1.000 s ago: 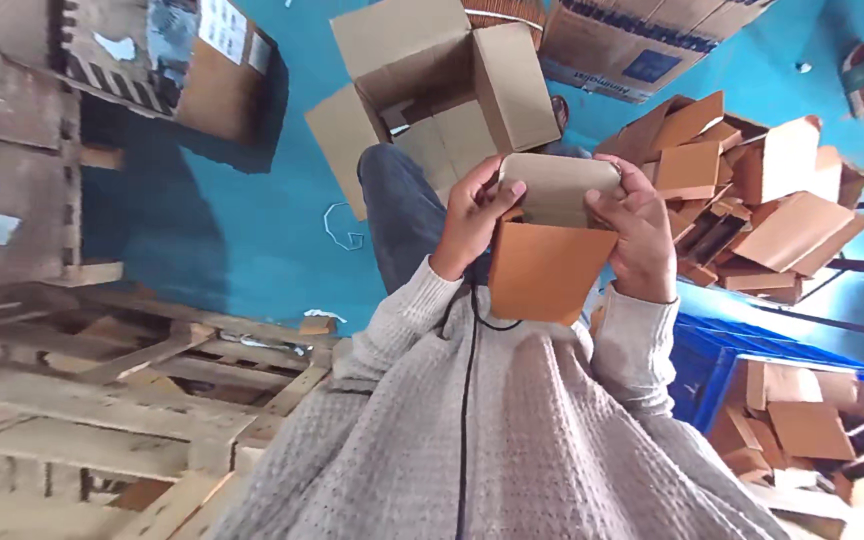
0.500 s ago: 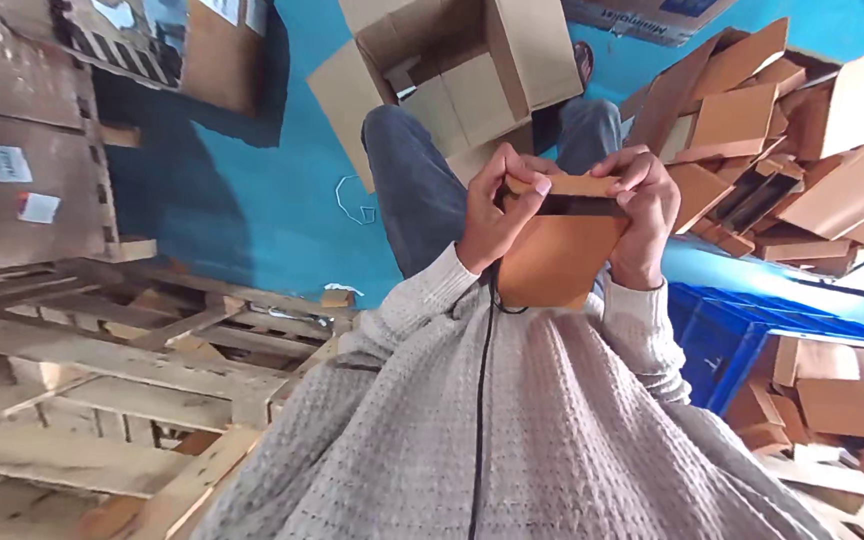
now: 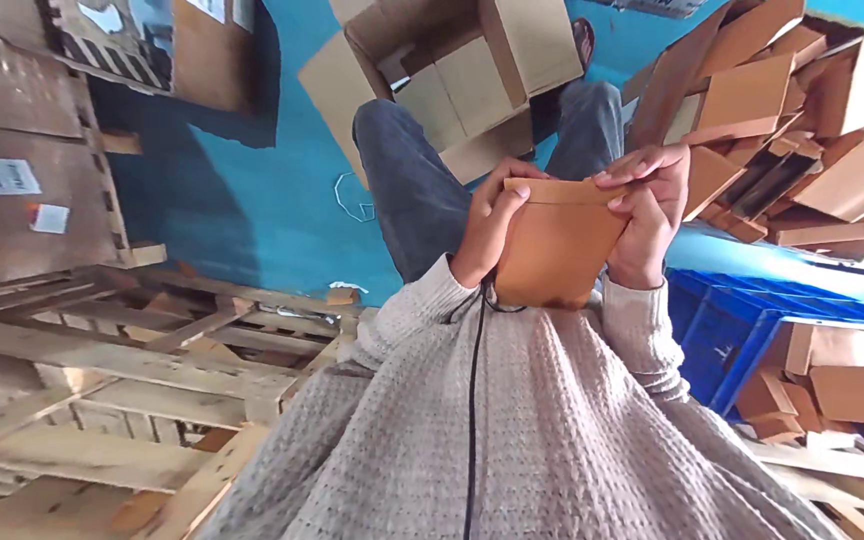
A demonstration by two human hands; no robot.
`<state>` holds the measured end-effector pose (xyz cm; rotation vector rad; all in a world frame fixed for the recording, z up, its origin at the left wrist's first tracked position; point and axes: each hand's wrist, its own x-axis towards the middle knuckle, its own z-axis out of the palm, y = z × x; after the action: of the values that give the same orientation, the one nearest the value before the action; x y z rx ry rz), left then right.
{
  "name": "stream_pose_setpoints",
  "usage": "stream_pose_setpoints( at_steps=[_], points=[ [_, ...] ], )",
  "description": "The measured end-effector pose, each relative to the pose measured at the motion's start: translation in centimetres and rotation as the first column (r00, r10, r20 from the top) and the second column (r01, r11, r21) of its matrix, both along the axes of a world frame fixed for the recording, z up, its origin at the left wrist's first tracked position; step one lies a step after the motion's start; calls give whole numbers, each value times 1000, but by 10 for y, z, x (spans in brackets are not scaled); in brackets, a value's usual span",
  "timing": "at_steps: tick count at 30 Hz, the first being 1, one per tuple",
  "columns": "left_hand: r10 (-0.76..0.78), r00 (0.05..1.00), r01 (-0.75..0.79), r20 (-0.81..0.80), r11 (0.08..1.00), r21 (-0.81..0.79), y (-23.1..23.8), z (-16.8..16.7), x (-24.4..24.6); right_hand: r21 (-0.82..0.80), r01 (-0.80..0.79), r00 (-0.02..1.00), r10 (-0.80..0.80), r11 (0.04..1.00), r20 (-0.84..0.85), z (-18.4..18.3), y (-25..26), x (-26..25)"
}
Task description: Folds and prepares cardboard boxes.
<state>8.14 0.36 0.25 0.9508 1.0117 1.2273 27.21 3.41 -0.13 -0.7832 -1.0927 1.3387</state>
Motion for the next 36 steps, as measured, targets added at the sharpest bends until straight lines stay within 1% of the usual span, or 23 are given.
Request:
stream_pose_setpoints(
  at_steps=[3, 6, 9, 10, 12, 15, 18, 22, 26, 28, 34, 36],
  points=[
    [18, 999, -12, -46, 992, 125, 0, -1, 2, -21, 47, 999, -47, 999, 2, 0, -2, 3],
    [38, 998, -30, -51, 989, 147, 2, -2, 5, -52, 66, 997, -64, 996, 40, 2, -5, 2],
    [61, 998, -58, -26, 991, 123, 3, -3, 8, -54, -21, 966, 34, 998, 258, 9, -7, 0],
    [61, 998, -59, -17, 992, 115, 3, -3, 9, -39, -53, 954, 62, 998, 294, 10, -6, -1],
    [62, 998, -61, -7, 992, 106, 3, -2, 10, 10, -93, 956, 86, 996, 282, 10, -4, 0],
    [58, 998, -59, 13, 987, 147, 3, 1, 10, 113, -126, 974, 102, 986, 201, 1, 0, 3],
    [53, 998, -57, 32, 986, 159, 4, -1, 10, 149, -152, 973, 121, 977, 198, -12, 5, 11],
    [68, 998, -69, 18, 994, 83, 5, 5, 14, 123, -149, 973, 123, 981, 197, -13, 7, 14],
    [84, 996, -85, 14, 994, 61, 7, 8, 17, 58, -135, 986, 128, 989, 109, -7, 6, 15],
    [76, 997, -77, 9, 996, 50, 8, 10, 16, 46, -131, 987, 126, 990, 95, -5, 5, 16],
    [82, 997, -80, -15, 993, 87, 11, 12, 17, 85, -148, 980, 134, 985, 146, -3, 8, 17],
    [74, 997, -71, -21, 992, 102, 9, 12, 18, 85, -146, 982, 134, 986, 132, -6, 5, 17]
  ],
)
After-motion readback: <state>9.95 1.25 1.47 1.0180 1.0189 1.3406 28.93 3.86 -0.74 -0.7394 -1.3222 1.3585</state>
